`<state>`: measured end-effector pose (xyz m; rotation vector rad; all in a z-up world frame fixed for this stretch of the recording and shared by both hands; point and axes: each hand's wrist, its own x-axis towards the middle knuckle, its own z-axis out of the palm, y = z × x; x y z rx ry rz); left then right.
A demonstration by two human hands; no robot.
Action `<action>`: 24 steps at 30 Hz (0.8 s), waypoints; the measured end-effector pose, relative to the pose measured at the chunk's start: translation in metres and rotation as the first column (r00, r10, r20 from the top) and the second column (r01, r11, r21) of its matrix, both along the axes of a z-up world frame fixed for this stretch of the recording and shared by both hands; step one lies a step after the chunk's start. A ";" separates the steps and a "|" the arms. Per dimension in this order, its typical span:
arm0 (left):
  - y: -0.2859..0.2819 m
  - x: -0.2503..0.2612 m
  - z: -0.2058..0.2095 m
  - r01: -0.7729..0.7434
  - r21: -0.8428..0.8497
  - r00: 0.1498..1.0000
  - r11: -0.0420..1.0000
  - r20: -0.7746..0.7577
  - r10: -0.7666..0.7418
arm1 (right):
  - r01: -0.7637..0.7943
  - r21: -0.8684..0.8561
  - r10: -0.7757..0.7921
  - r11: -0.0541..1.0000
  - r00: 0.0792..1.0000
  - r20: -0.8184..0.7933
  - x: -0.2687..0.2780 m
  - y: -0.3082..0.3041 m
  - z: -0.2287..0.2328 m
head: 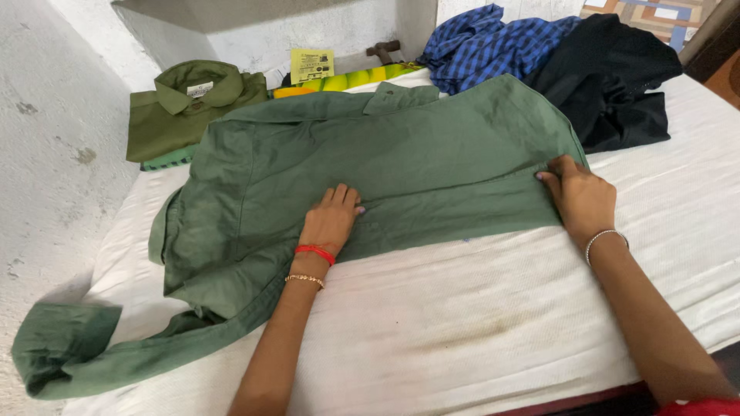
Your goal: The person folds a green shirt on a white bedsheet, smoothing and aligning it into a compact rectangle, then places it on a stack of folded clothes. The person then begins folding a blue checkered shirt.
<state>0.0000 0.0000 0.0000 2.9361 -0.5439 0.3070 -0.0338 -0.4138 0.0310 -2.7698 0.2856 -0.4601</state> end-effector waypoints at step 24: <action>-0.110 -0.046 -0.026 0.208 -0.026 0.978 0.978 -0.027 -0.209 | -0.324 -0.319 0.296 0.891 0.946 -0.133 -0.006 -0.007 -0.034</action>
